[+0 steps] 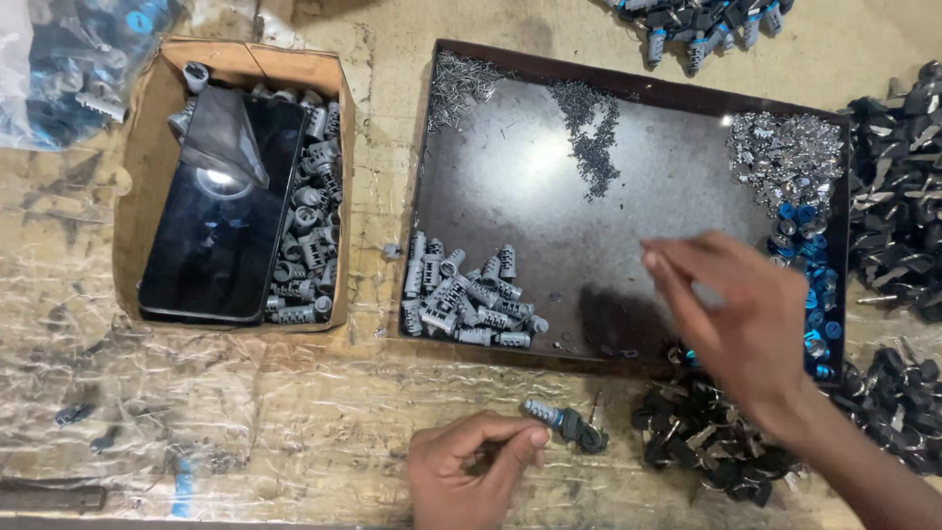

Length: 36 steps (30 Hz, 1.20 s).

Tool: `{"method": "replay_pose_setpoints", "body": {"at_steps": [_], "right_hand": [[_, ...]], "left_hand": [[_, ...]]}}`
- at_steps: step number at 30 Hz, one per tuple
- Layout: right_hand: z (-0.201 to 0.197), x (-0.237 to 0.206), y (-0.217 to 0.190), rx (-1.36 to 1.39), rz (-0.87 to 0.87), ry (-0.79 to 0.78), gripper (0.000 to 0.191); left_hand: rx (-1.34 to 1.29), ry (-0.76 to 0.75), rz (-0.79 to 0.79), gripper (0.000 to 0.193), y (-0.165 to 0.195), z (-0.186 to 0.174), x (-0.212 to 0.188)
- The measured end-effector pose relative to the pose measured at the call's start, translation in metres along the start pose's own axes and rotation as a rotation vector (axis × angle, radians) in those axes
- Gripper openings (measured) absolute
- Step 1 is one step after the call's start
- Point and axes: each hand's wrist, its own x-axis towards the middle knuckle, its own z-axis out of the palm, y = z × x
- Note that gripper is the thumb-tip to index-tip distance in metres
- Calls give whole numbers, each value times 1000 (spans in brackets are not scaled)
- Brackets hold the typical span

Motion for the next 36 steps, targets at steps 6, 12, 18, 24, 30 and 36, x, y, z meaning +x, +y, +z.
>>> {"method": "replay_pose_setpoints", "body": {"at_steps": [6,12,18,24,30,36], "right_hand": [[31,36,30,-11,77,48,16],[46,58,25,-118,37,55,14],[0,24,0,320,650,-252,20],[13,-115,-16,1530,613,-340,15],[27,-163,-36,1448,758,-168,21],[15,-162,-50,1455,770,-215,22]], "left_hand": [[152,89,85,3,-16,-5,-6],[2,121,-30,7,-29,-2,-10],[-233,-103,-64,12,-27,-18,1],[-490,-383,-453,9,10,-13,14],[-374,-472,-459,13,38,-3,9],[-272,-486,-302,17,44,0,-1]]}}
